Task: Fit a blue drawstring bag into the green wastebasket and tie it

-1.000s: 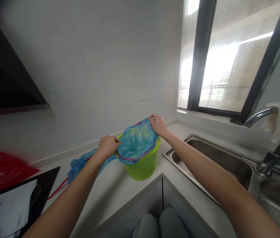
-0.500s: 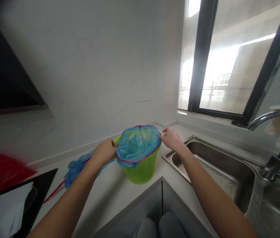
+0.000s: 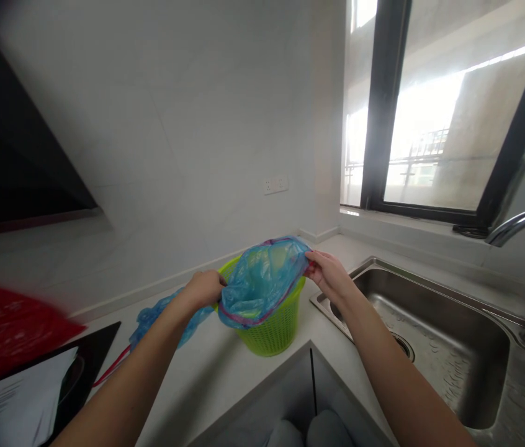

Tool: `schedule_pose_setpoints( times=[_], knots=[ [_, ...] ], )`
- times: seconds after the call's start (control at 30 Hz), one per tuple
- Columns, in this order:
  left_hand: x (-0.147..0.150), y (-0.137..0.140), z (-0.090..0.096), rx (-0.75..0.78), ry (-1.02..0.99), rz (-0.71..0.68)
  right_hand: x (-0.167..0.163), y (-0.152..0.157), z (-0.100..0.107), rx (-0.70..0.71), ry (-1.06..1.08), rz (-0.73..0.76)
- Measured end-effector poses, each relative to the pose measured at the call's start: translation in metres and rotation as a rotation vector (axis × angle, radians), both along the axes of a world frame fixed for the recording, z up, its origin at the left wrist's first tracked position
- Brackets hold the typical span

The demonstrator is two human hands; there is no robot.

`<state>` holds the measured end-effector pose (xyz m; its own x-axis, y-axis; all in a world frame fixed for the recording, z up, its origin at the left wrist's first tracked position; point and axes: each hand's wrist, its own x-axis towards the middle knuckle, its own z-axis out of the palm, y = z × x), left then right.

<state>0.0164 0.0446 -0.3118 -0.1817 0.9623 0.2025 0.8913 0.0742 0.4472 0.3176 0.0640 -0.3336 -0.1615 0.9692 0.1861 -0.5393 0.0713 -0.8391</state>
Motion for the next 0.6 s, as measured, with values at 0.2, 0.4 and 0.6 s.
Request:
schedule_pose_setpoints(
  times=[0.2,0.4,0.6],
  knots=[
    [-0.005,-0.002,0.007,0.065,0.0,0.063,0.008,-0.005,0.011,-0.102,0.136,0.09],
    [-0.028,-0.012,0.022,0.22,-0.957,0.007,0.03,-0.001,0.02,-0.164,0.296,0.017],
    [-0.046,-0.017,0.039,0.26,-1.591,-0.064,0.038,0.008,0.02,-0.188,0.404,-0.059]
  ],
)
